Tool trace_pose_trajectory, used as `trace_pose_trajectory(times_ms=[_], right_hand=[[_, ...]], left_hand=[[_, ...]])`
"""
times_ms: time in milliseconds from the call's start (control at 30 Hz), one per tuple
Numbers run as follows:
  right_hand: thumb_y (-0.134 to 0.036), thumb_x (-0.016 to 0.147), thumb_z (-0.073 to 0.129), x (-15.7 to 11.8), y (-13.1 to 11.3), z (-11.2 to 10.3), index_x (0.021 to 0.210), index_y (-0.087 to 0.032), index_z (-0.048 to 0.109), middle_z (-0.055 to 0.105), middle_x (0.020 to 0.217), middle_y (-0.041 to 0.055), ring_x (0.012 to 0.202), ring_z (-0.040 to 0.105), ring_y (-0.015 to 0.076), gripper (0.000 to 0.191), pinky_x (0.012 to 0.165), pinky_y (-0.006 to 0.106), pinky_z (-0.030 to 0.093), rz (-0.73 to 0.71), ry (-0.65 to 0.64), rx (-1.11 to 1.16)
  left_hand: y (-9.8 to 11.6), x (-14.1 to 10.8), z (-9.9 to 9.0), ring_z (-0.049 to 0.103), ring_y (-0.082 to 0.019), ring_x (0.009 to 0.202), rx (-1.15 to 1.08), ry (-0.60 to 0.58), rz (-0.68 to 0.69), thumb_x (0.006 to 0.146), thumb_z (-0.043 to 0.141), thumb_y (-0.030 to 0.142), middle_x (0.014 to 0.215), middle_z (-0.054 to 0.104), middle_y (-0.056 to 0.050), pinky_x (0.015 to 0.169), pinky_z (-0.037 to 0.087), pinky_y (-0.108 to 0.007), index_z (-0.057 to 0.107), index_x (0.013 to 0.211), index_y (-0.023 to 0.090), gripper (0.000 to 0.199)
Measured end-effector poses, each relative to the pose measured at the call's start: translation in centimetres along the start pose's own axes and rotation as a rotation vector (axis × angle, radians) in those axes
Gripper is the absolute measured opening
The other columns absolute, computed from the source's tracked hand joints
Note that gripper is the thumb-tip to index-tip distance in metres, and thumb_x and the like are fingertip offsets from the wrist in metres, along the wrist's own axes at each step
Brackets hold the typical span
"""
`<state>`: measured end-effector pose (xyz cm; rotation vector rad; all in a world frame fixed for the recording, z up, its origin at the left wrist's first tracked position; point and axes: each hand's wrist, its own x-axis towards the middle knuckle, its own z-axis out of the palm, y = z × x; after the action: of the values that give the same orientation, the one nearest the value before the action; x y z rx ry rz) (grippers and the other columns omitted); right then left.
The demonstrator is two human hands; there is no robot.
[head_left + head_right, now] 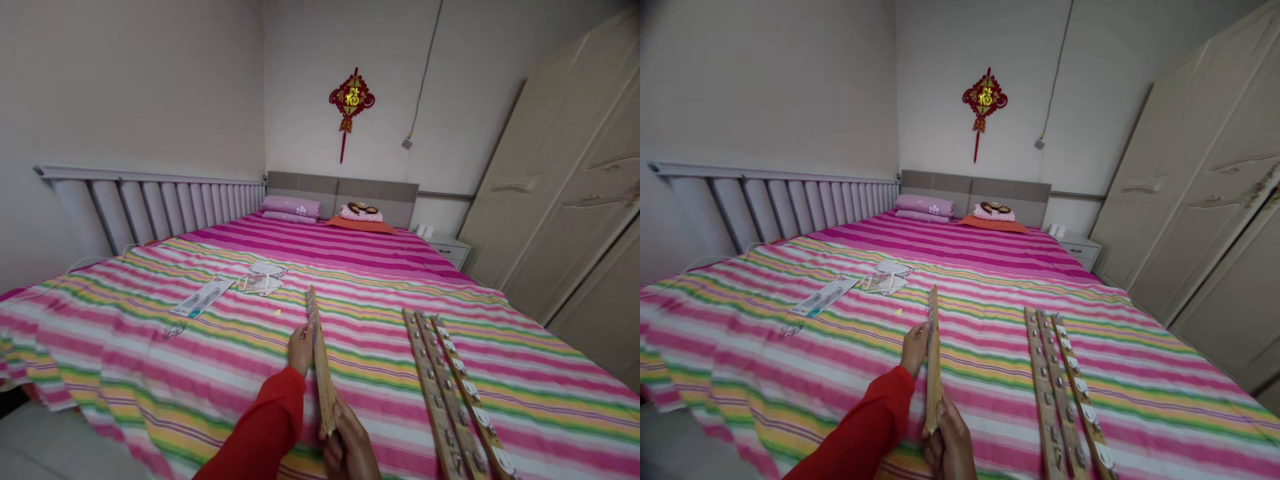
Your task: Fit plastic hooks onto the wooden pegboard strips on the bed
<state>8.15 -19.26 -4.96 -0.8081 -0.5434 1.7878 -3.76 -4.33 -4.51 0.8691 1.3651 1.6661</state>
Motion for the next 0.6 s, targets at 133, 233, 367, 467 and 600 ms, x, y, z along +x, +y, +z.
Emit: trace_pose_trajectory(times_ms=[133,233,367,467,600], right_hand=[[-0.052,0.060,0.079,0.1,0.0,-0.6,0.103,-0.018,0.061,0.058,0.048,-0.0023,0.034,0.027,0.0027,0.058,0.037,0.016,0.012,0.004,-0.016,-0.007],[-0.052,0.061,0.078,-0.1,0.3,-1.1,0.107,-0.017,0.061,0.059,0.049,-0.0017,0.034,0.022,0.0014,0.060,0.038,0.015,0.012,-0.008,-0.012,-0.005],[-0.052,0.060,0.079,-0.3,0.9,-1.6,0.112,-0.018,0.059,0.059,0.048,-0.0009,0.033,0.023,0.0017,0.066,0.038,0.015,0.013,-0.006,0.043,-0.005],[-0.054,0.058,0.080,-0.2,1.5,-1.9,0.114,-0.018,0.060,0.060,0.048,0.0004,0.033,0.028,0.0027,0.069,0.038,0.015,0.015,-0.001,0.081,-0.009],[-0.053,0.058,0.080,0.0,2.3,-2.2,0.112,-0.017,0.062,0.059,0.047,-0.0009,0.032,0.027,0.0030,0.067,0.038,0.017,0.015,-0.033,0.059,-0.028]], left_hand=[[-0.7,0.6,0.1,0.058,-0.015,0.056,-0.025,0.017,-0.034,0.059,0.069,0.054,0.061,0.062,-0.002,0.046,0.045,-0.023,0.065,0.076,0.015,0.043],[-0.7,1.3,0.0,0.055,-0.012,0.053,-0.043,0.042,-0.051,0.060,0.069,0.051,0.064,0.062,-0.001,0.044,0.044,-0.022,0.063,0.079,0.015,0.041],[0.0,2.3,-0.4,0.056,-0.010,0.054,-0.066,0.067,-0.067,0.062,0.068,0.049,0.065,0.060,0.000,0.047,0.046,-0.021,0.061,0.082,0.015,0.040],[0.5,2.7,-0.6,0.058,-0.012,0.056,-0.086,0.052,-0.087,0.065,0.064,0.055,0.067,0.062,-0.002,0.050,0.047,-0.023,0.061,0.082,0.015,0.043],[0.3,2.9,-0.3,0.058,-0.013,0.057,-0.088,0.059,-0.101,0.056,0.072,0.055,0.064,0.061,-0.001,0.051,0.045,-0.023,0.062,0.080,0.015,0.048]])
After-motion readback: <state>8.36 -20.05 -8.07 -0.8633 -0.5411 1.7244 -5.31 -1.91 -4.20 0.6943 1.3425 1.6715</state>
